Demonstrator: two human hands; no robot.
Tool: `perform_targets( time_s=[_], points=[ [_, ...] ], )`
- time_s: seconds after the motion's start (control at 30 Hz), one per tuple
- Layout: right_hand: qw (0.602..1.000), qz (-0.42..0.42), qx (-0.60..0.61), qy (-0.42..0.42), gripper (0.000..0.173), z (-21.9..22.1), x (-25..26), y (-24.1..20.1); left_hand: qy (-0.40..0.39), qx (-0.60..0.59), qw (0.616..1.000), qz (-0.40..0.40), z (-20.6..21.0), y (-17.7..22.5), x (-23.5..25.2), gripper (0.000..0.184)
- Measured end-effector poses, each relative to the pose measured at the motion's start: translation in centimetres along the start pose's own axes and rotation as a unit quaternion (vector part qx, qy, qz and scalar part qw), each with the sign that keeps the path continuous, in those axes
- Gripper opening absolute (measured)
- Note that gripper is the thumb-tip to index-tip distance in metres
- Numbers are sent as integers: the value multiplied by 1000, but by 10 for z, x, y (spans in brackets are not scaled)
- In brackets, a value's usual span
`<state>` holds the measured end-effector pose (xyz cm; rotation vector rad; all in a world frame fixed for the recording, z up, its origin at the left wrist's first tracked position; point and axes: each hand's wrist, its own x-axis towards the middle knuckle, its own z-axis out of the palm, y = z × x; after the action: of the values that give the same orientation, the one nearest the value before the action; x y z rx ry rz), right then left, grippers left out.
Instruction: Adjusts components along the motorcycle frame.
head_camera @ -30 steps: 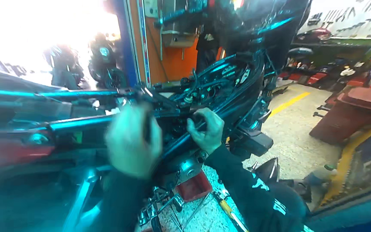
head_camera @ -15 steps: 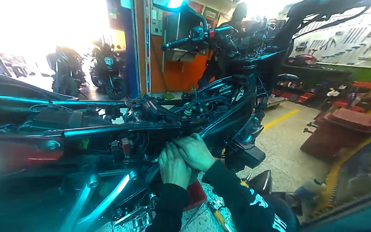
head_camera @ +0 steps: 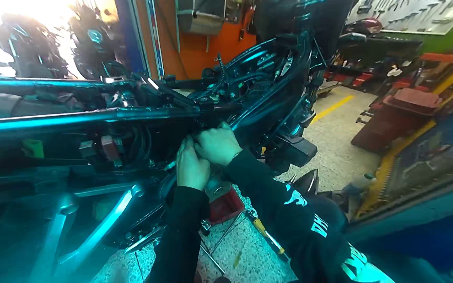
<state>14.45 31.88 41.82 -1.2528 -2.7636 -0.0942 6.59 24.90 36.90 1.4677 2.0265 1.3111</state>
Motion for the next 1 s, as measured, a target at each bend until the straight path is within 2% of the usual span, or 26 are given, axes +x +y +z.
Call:
perform_targets(
  time_s=[0.17, 0.27, 0.4, 0.5, 0.63, 0.77, 1.0],
  points=[
    [997, 27, -13, 77, 33, 11, 3, -4, 6, -46, 999, 19, 1, -13, 4, 52],
    [991, 53, -18, 123, 30, 20, 4, -11, 16, -70, 997, 36, 3, -17, 1, 64],
    [987, 120, -13, 102, 27, 18, 8, -25, 6, -129, 990, 55, -4, -22, -2, 66],
    [980, 143, -22, 140, 25, 24, 11, -30, 3, -155, 987, 35, -9, -23, -2, 65],
    [967, 115, -21, 228, 22, 41, 9, -26, -11, -187, 982, -34, -17, -9, 0, 45],
    [965, 90, -27, 243, 26, 47, 7, -21, -49, -226, 969, -91, -20, 1, 4, 50],
    [956, 95, -24, 276, 21, 52, 9, -21, -32, -297, 953, -58, -14, -6, -2, 46]
  ],
)
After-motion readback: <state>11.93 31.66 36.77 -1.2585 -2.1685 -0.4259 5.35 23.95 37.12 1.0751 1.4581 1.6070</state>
